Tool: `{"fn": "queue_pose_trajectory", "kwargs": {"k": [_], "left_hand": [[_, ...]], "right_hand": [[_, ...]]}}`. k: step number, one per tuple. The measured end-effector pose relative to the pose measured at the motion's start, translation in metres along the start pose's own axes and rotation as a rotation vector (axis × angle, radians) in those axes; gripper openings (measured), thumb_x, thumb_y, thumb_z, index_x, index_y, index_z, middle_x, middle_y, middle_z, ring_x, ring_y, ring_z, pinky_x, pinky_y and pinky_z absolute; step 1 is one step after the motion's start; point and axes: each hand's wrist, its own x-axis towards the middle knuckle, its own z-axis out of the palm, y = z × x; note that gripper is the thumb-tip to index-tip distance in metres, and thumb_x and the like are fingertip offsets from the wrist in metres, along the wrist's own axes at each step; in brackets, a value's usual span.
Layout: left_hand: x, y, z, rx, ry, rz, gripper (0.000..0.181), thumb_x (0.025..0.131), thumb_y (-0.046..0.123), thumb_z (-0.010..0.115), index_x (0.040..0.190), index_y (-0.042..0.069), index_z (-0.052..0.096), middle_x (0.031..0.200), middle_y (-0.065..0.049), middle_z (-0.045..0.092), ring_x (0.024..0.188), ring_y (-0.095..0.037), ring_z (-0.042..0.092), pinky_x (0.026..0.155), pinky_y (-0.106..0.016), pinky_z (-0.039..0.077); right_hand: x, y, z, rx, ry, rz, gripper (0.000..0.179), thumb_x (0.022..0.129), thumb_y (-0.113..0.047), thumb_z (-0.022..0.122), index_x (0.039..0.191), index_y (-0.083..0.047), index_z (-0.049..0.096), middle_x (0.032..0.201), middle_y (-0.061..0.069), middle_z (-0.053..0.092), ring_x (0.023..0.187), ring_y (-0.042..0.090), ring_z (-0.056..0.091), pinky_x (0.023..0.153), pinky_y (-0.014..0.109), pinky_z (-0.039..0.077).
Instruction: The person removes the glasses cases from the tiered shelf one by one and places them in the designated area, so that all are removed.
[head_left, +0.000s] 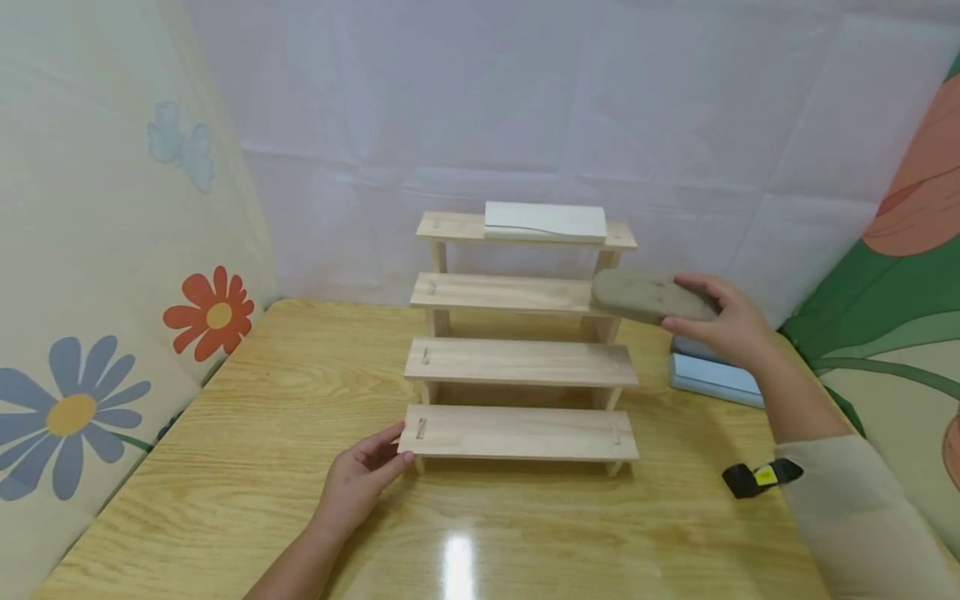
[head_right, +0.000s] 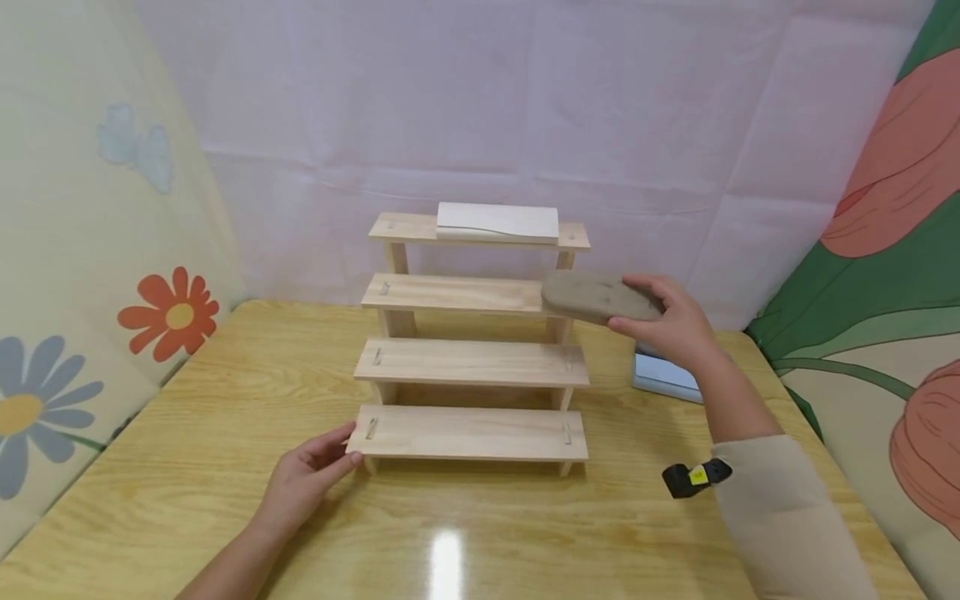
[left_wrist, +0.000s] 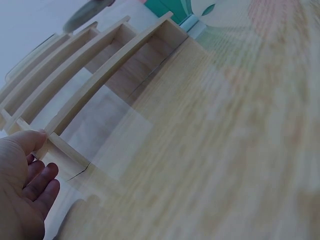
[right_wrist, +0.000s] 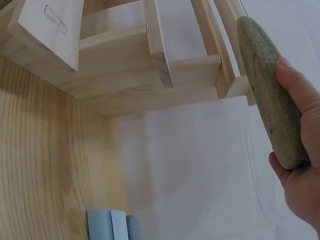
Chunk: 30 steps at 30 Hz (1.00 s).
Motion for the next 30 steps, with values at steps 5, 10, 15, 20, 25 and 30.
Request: {"fn": "queue_pose_trajectory", "kwargs": {"k": [5,10,15,20,25,30], "left_hand": [[-0.001,0.001,0.000,0.012,0.002,-0.005,0.048,0.089,0.013,0.073,0.133,0.001,0.058,0.135,-0.019,0.060,0.094,0.006,0.060,0.082,-0.012,0.052],[-0.001,0.002,-0.001,0.011,-0.002,-0.010,0.049,0.089,0.014,0.072,0.133,0.001,0.057,0.135,-0.019,0.060,0.094,0.006,0.060,0.082,-0.012,0.052],[-0.001,0.001,-0.001,0.010,-0.002,-0.010,0.049,0.089,0.014,0.073,0.134,0.001,0.057,0.135,-0.019,0.060,0.094,0.006,0.060,0.081,-0.012,0.052],[-0.001,0.001,-0.001,0.010,-0.001,-0.011,0.049,0.089,0.014,0.072,0.134,0.001,0.057,0.136,-0.019,0.059,0.094,0.006,0.060,0.081,-0.012,0.052],[-0.001,0.000,-0.001,0.013,0.001,-0.008,0.049,0.089,0.014,0.072,0.133,0.001,0.057,0.136,-0.018,0.059,0.095,0.006,0.061,0.082,-0.012,0.052],[-0.001,0.001,-0.001,0.012,-0.002,-0.010,0.049,0.089,0.014,0.072,0.134,0.001,0.057,0.136,-0.018,0.059,0.095,0.006,0.060,0.082,-0.012,0.052]], "right_hand": [[-0.006,0.006,-0.009,-0.010,0.001,0.018,0.078,0.089,-0.039,0.072,0.152,-0.012,0.035,0.157,0.024,0.026,0.138,0.048,0.030,0.106,0.066,0.031],[-0.013,0.016,-0.016,-0.015,0.016,0.048,0.080,0.089,-0.040,0.072,0.153,-0.012,0.033,0.157,0.024,0.027,0.137,0.048,0.030,0.105,0.066,0.031],[-0.020,0.028,-0.022,-0.023,0.044,0.075,0.081,0.089,-0.044,0.071,0.153,-0.013,0.032,0.157,0.024,0.028,0.135,0.048,0.032,0.101,0.065,0.035],[-0.026,0.038,-0.025,-0.022,0.069,0.077,0.081,0.089,-0.043,0.070,0.153,-0.010,0.032,0.156,0.025,0.028,0.135,0.049,0.031,0.101,0.067,0.033],[-0.033,0.047,-0.026,-0.036,0.074,0.073,0.081,0.090,-0.042,0.070,0.152,-0.008,0.032,0.155,0.027,0.028,0.136,0.052,0.028,0.102,0.070,0.029],[-0.038,0.056,-0.028,-0.042,0.062,0.092,0.082,0.090,-0.041,0.070,0.153,-0.006,0.030,0.156,0.029,0.025,0.135,0.054,0.027,0.101,0.071,0.029]]}}
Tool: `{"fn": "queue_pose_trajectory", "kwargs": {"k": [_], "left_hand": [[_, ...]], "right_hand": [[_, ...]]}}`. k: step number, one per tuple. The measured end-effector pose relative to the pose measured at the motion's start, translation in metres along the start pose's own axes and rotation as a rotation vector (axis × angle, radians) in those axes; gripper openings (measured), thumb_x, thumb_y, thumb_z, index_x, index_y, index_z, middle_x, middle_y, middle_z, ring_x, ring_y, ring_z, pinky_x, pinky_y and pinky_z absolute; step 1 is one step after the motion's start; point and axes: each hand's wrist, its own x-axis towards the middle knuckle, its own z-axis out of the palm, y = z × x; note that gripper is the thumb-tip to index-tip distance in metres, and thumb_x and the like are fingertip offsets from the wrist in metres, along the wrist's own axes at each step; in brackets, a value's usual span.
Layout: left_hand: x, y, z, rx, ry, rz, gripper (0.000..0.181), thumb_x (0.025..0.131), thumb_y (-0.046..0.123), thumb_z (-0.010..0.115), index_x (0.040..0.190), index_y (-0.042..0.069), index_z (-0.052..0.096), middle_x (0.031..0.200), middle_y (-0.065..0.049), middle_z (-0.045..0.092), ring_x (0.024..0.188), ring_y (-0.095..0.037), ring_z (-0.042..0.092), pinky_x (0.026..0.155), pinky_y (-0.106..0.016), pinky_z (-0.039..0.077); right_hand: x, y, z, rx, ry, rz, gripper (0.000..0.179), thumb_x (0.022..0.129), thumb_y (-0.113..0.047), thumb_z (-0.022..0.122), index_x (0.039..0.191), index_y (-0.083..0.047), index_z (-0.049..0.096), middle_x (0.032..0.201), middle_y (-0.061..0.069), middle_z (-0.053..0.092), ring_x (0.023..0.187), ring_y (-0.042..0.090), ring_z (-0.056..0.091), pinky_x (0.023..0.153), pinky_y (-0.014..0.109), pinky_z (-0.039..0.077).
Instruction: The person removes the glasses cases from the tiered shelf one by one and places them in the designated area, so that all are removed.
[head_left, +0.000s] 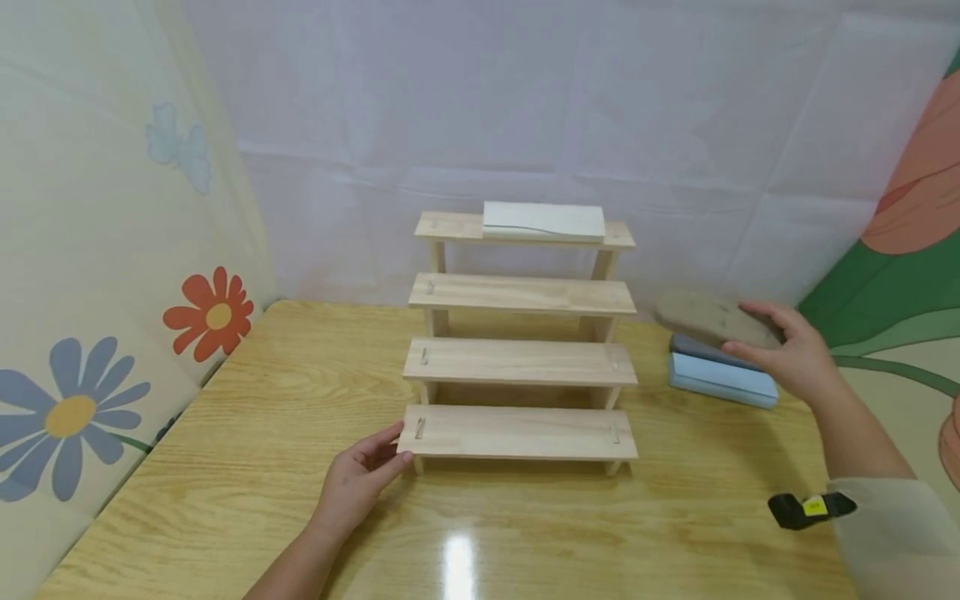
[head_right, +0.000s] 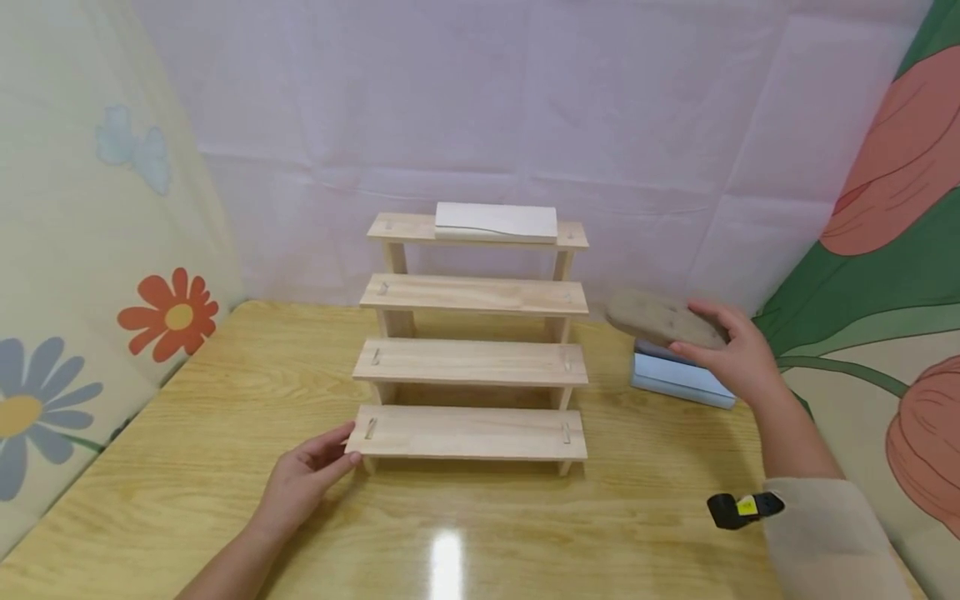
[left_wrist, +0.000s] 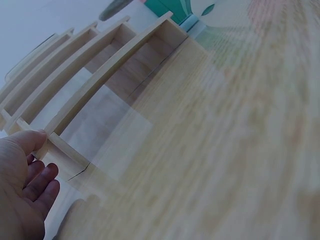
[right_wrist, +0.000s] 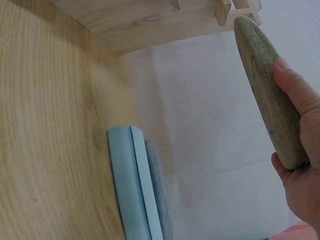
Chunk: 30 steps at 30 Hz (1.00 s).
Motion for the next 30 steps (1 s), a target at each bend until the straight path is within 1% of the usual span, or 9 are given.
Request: {"fn": "queue_pose_trajectory", "kwargs": {"k": [6,11,17,21,24,27,30], "left_hand": [[0.000,0.002,0.000,0.004,0.005,-0.006,0.048,0.089,0.013,0.072,0.134,0.001,0.057,0.136,-0.018,0.059,0.095,0.006,0.060,0.082,-0.011,0.051],[0.001,0.001,0.000,0.004,0.007,-0.011,0.048,0.089,0.013,0.072,0.134,0.001,0.057,0.136,-0.018,0.059,0.094,0.006,0.060,0.081,-0.012,0.052],[0.001,0.000,0.000,-0.004,0.002,-0.012,0.048,0.089,0.014,0.072,0.134,0.001,0.057,0.136,-0.018,0.059,0.094,0.006,0.060,0.081,-0.012,0.052],[0.002,-0.001,0.000,0.007,0.001,-0.009,0.049,0.089,0.015,0.072,0.134,0.002,0.057,0.136,-0.018,0.059,0.094,0.006,0.060,0.082,-0.012,0.051],[0.002,-0.001,0.000,0.010,0.005,-0.001,0.048,0.089,0.015,0.072,0.134,0.002,0.057,0.135,-0.018,0.060,0.094,0.007,0.060,0.082,-0.011,0.052],[0.003,-0.001,0.000,0.007,0.008,0.002,0.048,0.089,0.013,0.072,0.133,0.001,0.058,0.135,-0.019,0.060,0.094,0.007,0.061,0.082,-0.012,0.052],[0.002,-0.001,0.001,0.010,0.011,0.000,0.048,0.089,0.013,0.072,0.133,0.001,0.058,0.135,-0.018,0.060,0.093,0.008,0.060,0.082,-0.011,0.052]], "right_hand": [[-0.004,0.015,0.003,-0.024,-0.031,0.045,0.086,0.089,-0.045,0.069,0.154,-0.008,0.027,0.158,0.030,0.020,0.137,0.056,0.023,0.100,0.073,0.028],[-0.007,0.027,0.008,-0.005,-0.050,0.070,0.087,0.090,-0.045,0.068,0.155,-0.008,0.024,0.158,0.031,0.017,0.137,0.057,0.022,0.100,0.073,0.028],[-0.012,0.042,0.014,0.002,-0.038,0.087,0.086,0.091,-0.044,0.068,0.154,-0.005,0.026,0.155,0.035,0.020,0.133,0.056,0.028,0.097,0.069,0.033],[-0.015,0.050,0.018,0.009,-0.040,0.101,0.085,0.091,-0.043,0.067,0.154,-0.002,0.026,0.153,0.037,0.023,0.130,0.055,0.030,0.096,0.066,0.035],[-0.019,0.055,0.022,0.016,-0.044,0.116,0.086,0.091,-0.045,0.067,0.154,-0.003,0.025,0.153,0.038,0.022,0.131,0.056,0.029,0.096,0.067,0.035],[-0.022,0.060,0.026,0.021,-0.033,0.114,0.084,0.092,-0.043,0.067,0.153,-0.002,0.027,0.152,0.038,0.023,0.131,0.056,0.030,0.096,0.066,0.035],[-0.025,0.066,0.030,0.033,-0.029,0.106,0.082,0.092,-0.040,0.067,0.151,0.001,0.029,0.153,0.038,0.023,0.132,0.057,0.029,0.099,0.068,0.033]]}}
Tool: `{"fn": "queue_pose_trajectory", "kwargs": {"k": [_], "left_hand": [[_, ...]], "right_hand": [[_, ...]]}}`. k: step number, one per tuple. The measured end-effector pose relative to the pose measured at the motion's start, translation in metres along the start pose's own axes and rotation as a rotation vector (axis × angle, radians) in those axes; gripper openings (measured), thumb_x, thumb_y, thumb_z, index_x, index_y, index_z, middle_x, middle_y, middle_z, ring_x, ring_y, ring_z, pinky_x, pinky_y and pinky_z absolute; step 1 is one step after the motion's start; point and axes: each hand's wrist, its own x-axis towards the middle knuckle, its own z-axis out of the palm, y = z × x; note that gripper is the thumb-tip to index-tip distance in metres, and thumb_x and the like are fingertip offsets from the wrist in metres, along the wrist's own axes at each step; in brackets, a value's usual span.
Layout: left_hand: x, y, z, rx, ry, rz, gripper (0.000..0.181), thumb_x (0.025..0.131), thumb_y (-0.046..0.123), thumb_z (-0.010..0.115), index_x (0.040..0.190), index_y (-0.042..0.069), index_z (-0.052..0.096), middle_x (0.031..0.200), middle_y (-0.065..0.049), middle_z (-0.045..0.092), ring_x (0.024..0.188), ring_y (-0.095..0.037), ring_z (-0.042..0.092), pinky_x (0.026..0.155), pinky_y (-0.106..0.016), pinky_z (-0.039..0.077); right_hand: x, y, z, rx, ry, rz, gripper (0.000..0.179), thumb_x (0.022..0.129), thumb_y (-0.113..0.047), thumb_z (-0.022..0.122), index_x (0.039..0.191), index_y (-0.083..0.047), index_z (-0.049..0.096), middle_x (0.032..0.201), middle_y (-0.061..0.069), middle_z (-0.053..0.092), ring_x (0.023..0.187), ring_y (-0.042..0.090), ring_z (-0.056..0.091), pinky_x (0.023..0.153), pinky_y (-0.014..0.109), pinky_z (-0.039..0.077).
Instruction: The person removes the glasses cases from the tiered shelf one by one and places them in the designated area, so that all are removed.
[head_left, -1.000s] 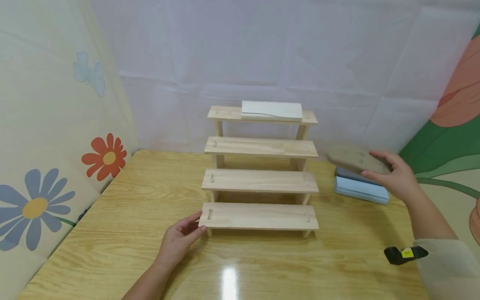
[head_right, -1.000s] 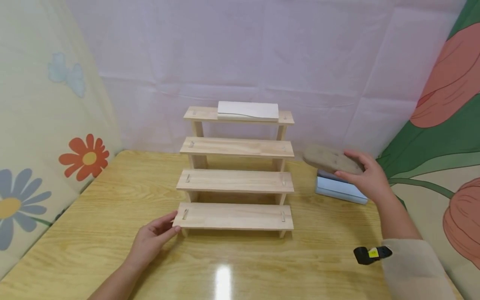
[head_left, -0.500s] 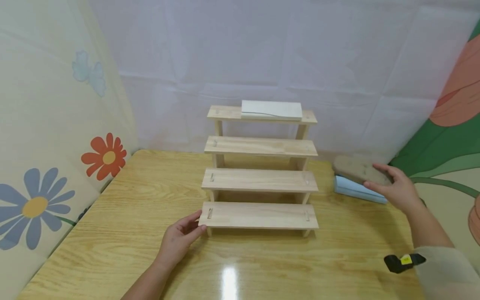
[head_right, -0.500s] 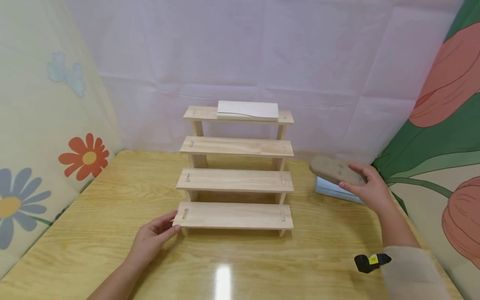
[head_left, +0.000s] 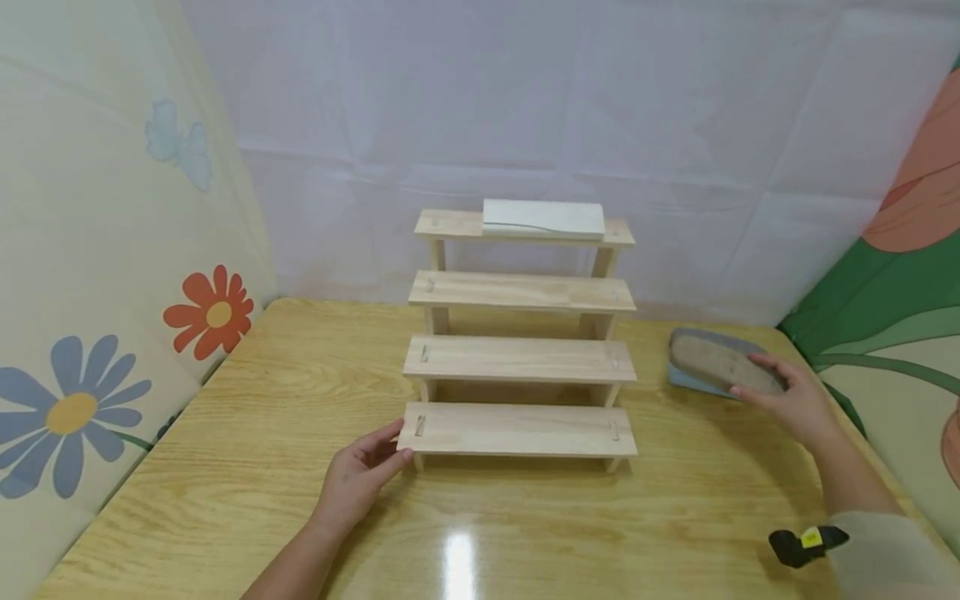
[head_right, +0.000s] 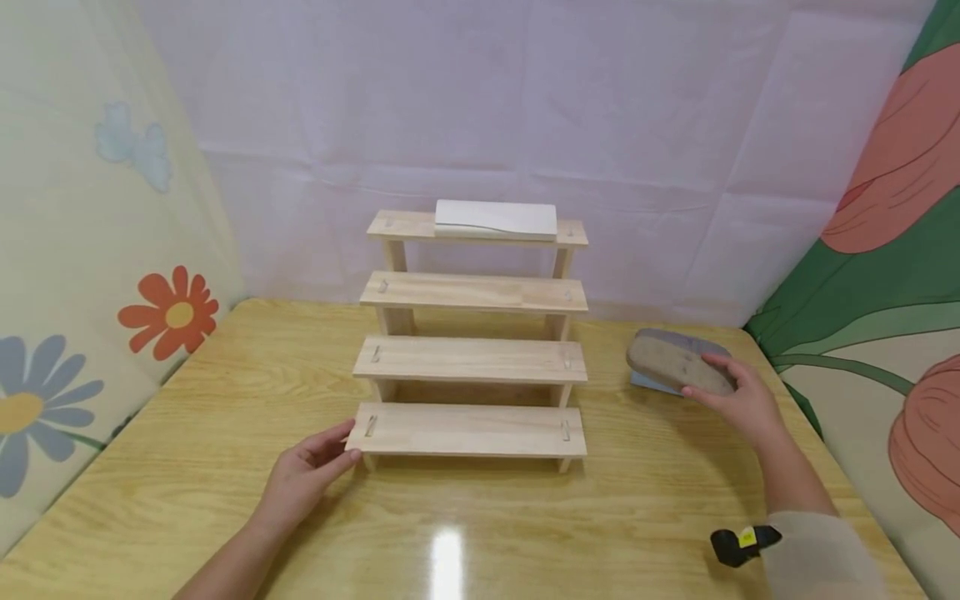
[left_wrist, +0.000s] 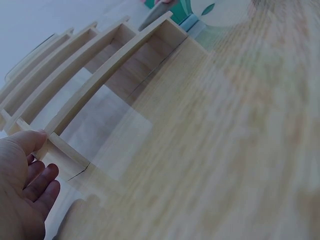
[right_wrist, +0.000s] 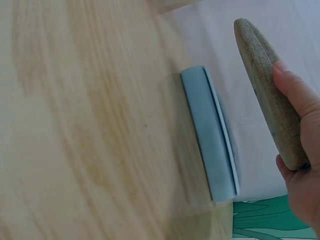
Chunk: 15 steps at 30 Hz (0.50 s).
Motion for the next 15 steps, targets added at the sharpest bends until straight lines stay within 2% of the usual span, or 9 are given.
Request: {"fn": "queue_pose_trajectory", "kwargs": {"k": [5,9,15], "left_hand": [[-0.001,0.001,0.000,0.008,0.003,0.000,0.048,0.089,0.014,0.072,0.133,0.001,0.058,0.135,-0.019,0.060,0.093,0.007,0.060,0.081,-0.011,0.052],[-0.002,0.001,0.000,0.005,0.001,0.003,0.048,0.089,0.014,0.072,0.132,0.000,0.058,0.134,-0.020,0.060,0.093,0.005,0.061,0.080,-0.012,0.052],[-0.002,0.001,0.000,0.003,0.000,0.006,0.048,0.089,0.014,0.072,0.133,0.000,0.058,0.133,-0.021,0.061,0.093,0.003,0.061,0.080,-0.012,0.052]], "right_hand": [[-0.004,0.009,0.006,0.020,-0.017,-0.004,0.081,0.092,-0.037,0.068,0.150,0.004,0.029,0.154,0.038,0.021,0.135,0.060,0.023,0.103,0.072,0.027],[-0.008,0.015,0.010,-0.001,-0.028,-0.002,0.080,0.092,-0.037,0.068,0.149,0.005,0.030,0.151,0.039,0.024,0.133,0.059,0.027,0.101,0.070,0.030],[-0.014,0.022,0.014,-0.026,-0.069,0.042,0.083,0.092,-0.043,0.067,0.150,0.003,0.029,0.151,0.040,0.024,0.132,0.059,0.028,0.100,0.069,0.032]]}}
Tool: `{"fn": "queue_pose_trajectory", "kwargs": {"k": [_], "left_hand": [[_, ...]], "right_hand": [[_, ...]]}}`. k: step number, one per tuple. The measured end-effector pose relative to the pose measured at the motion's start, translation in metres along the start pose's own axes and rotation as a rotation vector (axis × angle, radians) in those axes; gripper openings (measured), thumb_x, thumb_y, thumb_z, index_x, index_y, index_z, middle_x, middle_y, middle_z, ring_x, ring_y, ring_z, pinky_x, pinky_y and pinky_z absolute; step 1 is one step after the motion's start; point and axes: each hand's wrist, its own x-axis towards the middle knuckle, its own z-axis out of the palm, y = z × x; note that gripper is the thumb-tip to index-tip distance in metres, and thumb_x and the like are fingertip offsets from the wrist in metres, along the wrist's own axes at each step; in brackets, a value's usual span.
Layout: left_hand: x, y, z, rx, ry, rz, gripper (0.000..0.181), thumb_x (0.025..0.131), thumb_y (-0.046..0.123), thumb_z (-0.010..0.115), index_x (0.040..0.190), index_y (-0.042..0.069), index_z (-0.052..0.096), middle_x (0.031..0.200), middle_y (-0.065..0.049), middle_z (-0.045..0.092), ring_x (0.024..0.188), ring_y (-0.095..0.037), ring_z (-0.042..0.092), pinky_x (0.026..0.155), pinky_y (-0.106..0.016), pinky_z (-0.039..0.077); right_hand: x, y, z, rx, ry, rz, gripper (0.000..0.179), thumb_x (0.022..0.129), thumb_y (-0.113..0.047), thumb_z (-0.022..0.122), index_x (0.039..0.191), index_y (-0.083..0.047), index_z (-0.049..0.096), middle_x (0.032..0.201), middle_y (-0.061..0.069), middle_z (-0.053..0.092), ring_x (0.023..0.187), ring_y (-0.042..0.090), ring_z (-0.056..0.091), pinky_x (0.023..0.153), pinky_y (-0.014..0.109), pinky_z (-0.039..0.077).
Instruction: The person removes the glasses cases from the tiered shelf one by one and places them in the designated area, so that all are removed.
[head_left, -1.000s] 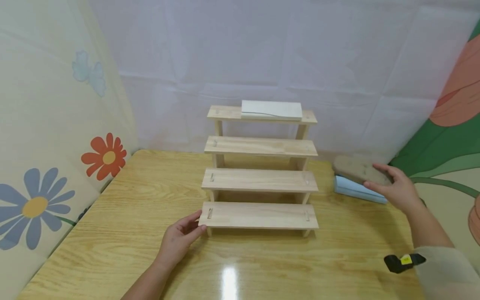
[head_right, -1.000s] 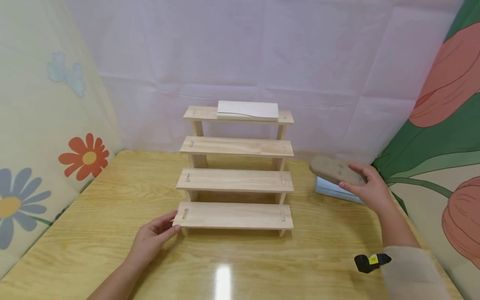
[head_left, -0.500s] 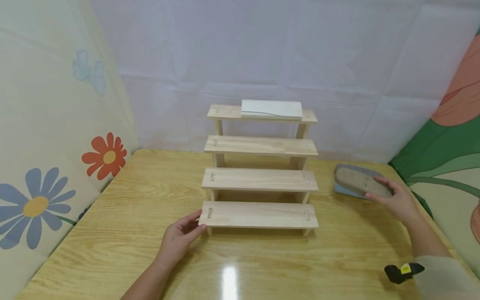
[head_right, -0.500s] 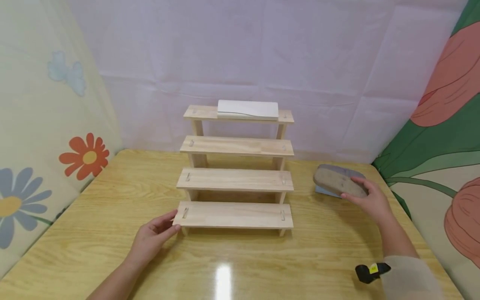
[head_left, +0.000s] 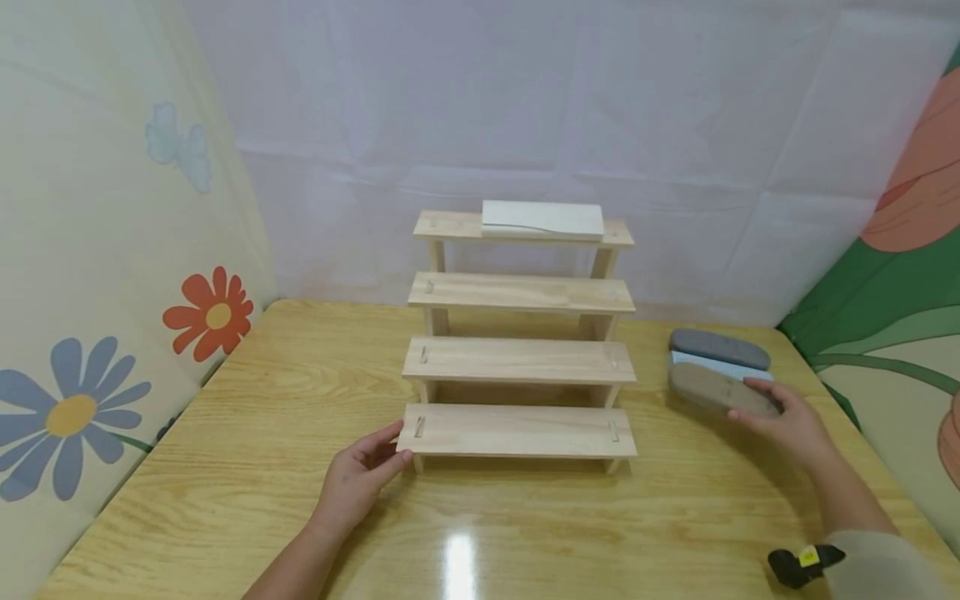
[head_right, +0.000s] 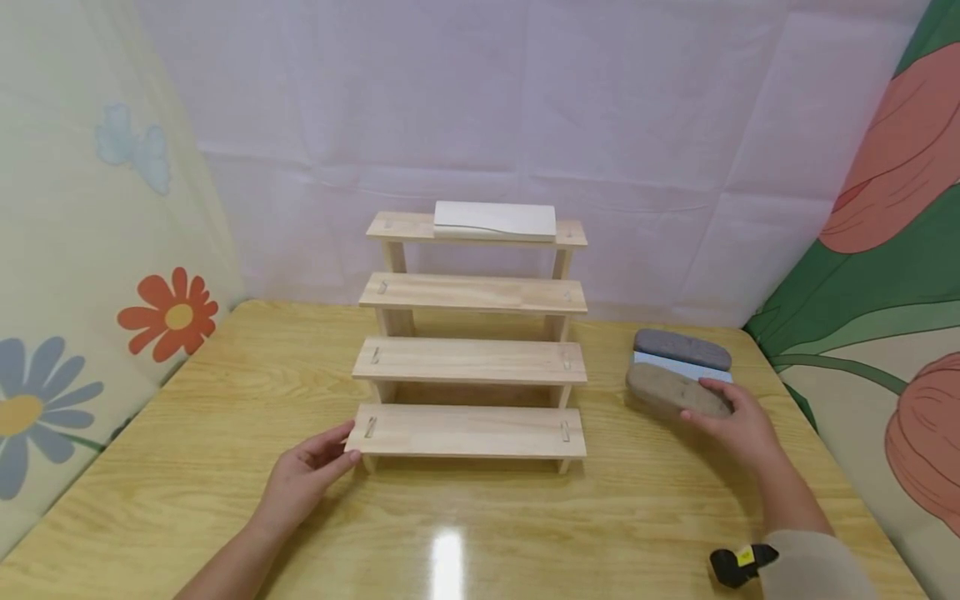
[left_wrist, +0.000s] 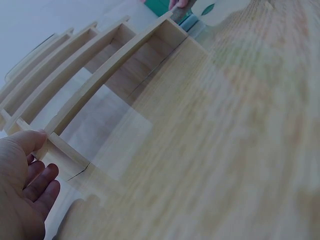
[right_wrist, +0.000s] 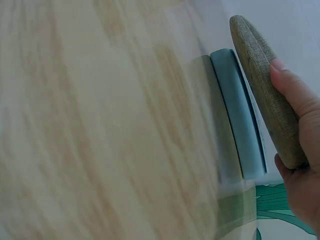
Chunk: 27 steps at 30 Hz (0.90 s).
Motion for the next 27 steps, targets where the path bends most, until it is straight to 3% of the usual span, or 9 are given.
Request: {"fn": "queue_pose_trajectory", "kwargs": {"k": [17,27], "left_hand": [[0.000,0.002,0.001,0.014,0.012,-0.004,0.047,0.088,0.013,0.073,0.132,0.000,0.059,0.134,-0.020,0.061,0.092,0.005,0.060,0.081,-0.012,0.052],[0.000,0.001,0.001,0.006,0.006,0.004,0.047,0.089,0.013,0.073,0.132,0.000,0.059,0.134,-0.020,0.060,0.093,0.005,0.061,0.081,-0.013,0.052]], "right_hand": [[-0.003,0.015,0.014,-0.039,-0.027,0.027,0.083,0.090,-0.043,0.069,0.148,0.004,0.031,0.150,0.041,0.023,0.134,0.059,0.024,0.104,0.070,0.027],[-0.002,0.024,0.015,-0.058,-0.002,0.009,0.082,0.090,-0.042,0.070,0.147,0.005,0.034,0.148,0.041,0.026,0.134,0.060,0.025,0.104,0.071,0.027]]}}
